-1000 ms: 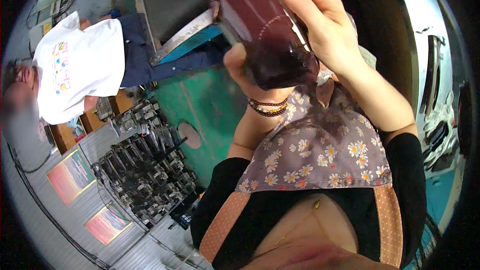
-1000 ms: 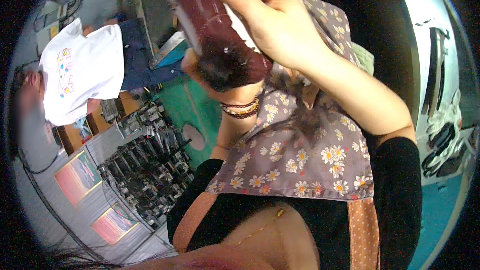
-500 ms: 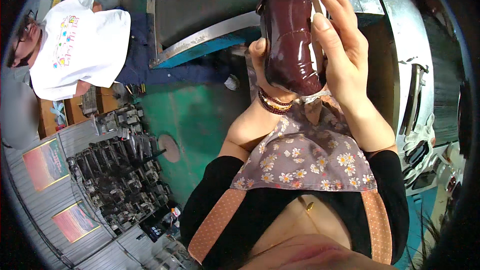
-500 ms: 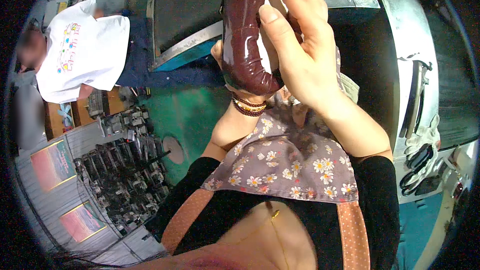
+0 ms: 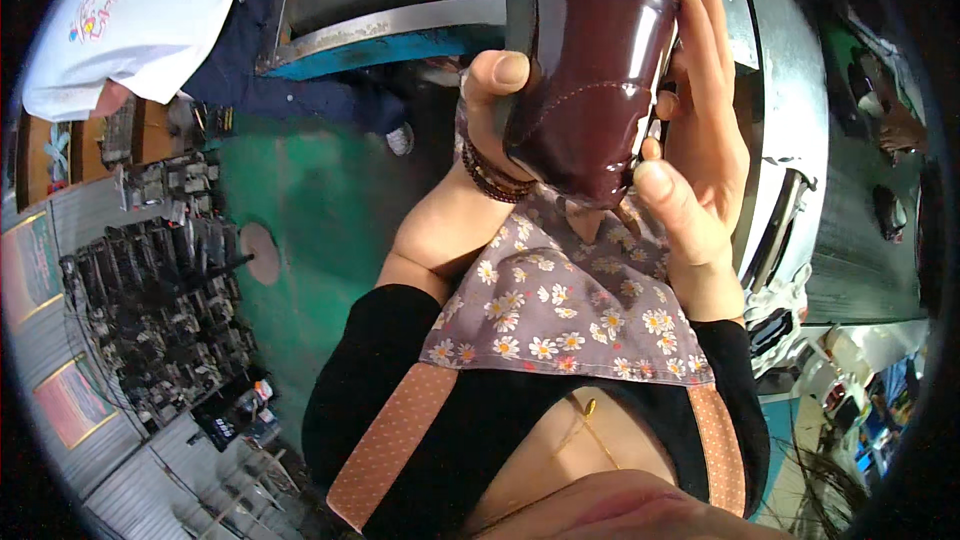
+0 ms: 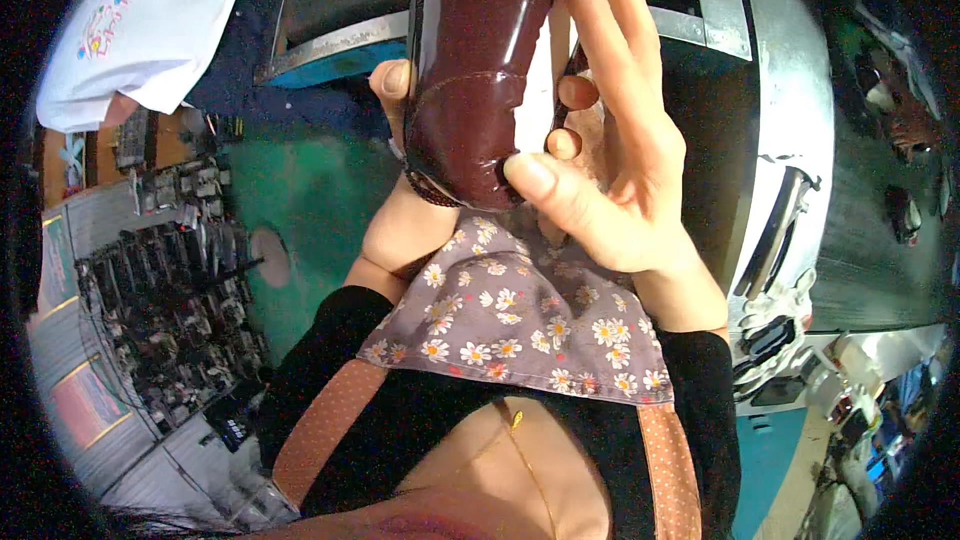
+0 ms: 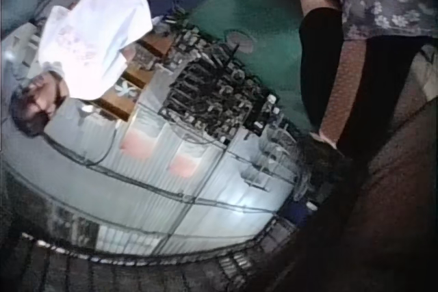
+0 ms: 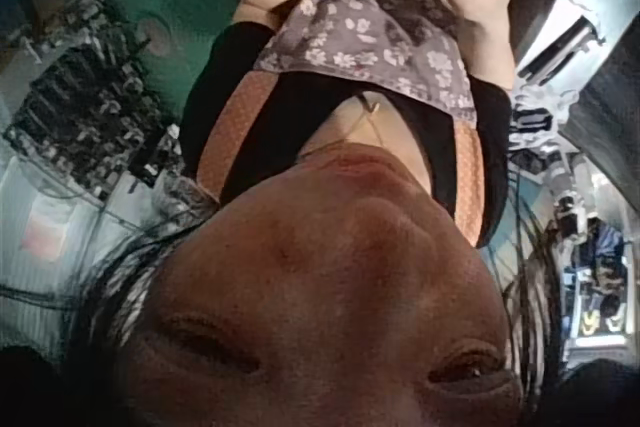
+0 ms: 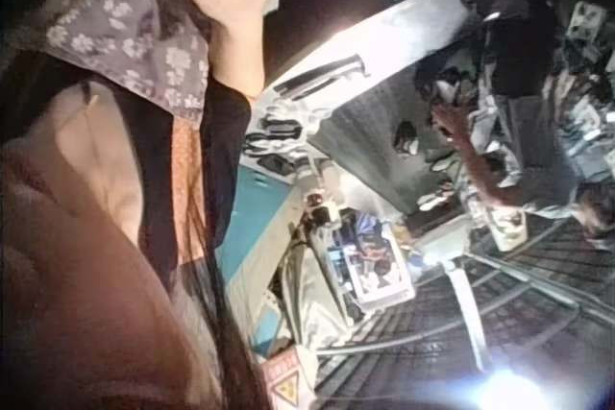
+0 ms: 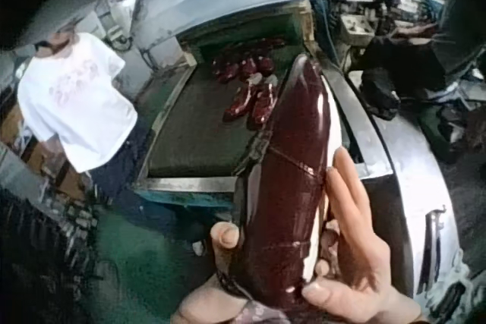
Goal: Assembling and refining shoe components on a production line using hand tools.
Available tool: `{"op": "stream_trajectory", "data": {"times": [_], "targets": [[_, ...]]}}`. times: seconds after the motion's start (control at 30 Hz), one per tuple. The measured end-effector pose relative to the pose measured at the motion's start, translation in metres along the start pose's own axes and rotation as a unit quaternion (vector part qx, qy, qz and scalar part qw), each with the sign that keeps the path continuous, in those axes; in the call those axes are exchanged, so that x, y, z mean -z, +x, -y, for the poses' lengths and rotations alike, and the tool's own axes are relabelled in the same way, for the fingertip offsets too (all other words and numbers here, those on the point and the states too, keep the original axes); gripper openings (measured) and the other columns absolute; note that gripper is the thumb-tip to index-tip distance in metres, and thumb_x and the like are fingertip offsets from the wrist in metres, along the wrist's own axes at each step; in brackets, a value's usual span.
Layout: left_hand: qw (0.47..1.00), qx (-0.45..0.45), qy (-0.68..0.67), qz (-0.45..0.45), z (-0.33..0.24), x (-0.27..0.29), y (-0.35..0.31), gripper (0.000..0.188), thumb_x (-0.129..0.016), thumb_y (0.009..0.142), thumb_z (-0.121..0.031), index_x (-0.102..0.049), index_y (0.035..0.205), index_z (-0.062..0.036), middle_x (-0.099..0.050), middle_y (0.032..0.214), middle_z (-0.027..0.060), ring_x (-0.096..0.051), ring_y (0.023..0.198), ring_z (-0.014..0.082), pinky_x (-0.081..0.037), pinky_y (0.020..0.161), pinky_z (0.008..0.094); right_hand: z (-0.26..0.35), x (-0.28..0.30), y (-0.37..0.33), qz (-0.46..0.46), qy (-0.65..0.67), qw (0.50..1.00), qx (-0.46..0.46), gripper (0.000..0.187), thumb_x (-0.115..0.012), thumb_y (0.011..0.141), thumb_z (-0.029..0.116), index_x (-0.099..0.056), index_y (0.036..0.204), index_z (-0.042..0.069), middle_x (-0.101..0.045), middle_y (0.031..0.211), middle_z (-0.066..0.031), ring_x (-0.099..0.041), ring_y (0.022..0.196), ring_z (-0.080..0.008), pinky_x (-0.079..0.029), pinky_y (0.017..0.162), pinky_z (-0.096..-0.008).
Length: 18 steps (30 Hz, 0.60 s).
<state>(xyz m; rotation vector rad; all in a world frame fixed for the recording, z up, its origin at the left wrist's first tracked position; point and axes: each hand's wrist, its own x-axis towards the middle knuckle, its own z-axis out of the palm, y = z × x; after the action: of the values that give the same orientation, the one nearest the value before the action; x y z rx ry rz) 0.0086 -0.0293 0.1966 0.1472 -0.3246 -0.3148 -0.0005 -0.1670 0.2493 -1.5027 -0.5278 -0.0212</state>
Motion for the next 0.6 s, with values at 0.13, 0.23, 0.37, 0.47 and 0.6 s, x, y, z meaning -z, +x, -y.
{"op": "stream_trajectory", "data": {"times": [0.13,0.23,0.37,0.47,0.6], "targets": [[0.998,0.049,0.026,0.004,-0.01,-0.01,0.001,0.09,-0.065,0.07,-0.037,-0.027,0.14,0.0049,-0.048,0.126,0.0297,-0.057,0.109,0.039,-0.055,0.084,0.0475,0.011,-0.01,0.002,-0.021,0.025,0.998,-0.047,0.107,-0.07,0.066,0.048,-0.022,0.146,-0.005,-0.016,0.154,-0.0177,-0.042,0.126,-0.0249,-0.041,0.097,-0.0339],[0.998,0.034,-0.053,0.02,-0.003,-0.004,-0.003,0.09,-0.063,0.07,-0.037,-0.026,0.141,0.0047,-0.047,0.128,0.0303,-0.057,0.111,0.0376,-0.053,0.088,0.0471,0.005,-0.008,0.001,-0.006,0.042,0.997,-0.059,0.11,-0.072,0.065,0.047,-0.018,0.147,-0.005,-0.022,0.151,-0.0179,-0.042,0.126,-0.0248,-0.039,0.098,-0.0337],[0.998,0.033,-0.004,0.052,-0.008,0.0,-0.004,0.088,-0.062,0.071,-0.036,-0.027,0.14,0.0047,-0.048,0.129,0.0285,-0.056,0.113,0.0361,-0.05,0.094,0.0448,0.008,-0.015,0.002,-0.005,0.084,0.994,-0.071,0.114,-0.073,0.065,0.046,-0.013,0.148,-0.004,-0.027,0.148,-0.0177,-0.04,0.128,-0.0255,-0.037,0.101,-0.034],[1.0,-0.001,0.029,0.002,-0.007,-0.002,-0.009,0.085,-0.061,0.071,-0.036,-0.03,0.139,0.0045,-0.048,0.13,0.0262,-0.056,0.114,0.0345,-0.048,0.097,0.0415,0.009,-0.021,0.001,-0.004,0.102,0.99,-0.095,0.113,-0.073,0.069,0.044,-0.009,0.148,-0.003,-0.024,0.15,-0.0186,-0.034,0.134,-0.0282,-0.03,0.108,-0.037],[0.998,0.01,0.039,-0.04,-0.012,-0.006,-0.014,0.076,-0.058,0.074,-0.029,-0.033,0.138,0.0033,-0.05,0.13,0.0229,-0.057,0.113,0.0316,-0.048,0.098,0.0402,0.008,-0.031,-0.001,-0.03,0.137,0.987,-0.077,0.108,-0.071,0.072,0.044,-0.01,0.148,-0.003,-0.019,0.153,-0.0199,-0.024,0.14,-0.0287,-0.024,0.112,-0.0396]]}}
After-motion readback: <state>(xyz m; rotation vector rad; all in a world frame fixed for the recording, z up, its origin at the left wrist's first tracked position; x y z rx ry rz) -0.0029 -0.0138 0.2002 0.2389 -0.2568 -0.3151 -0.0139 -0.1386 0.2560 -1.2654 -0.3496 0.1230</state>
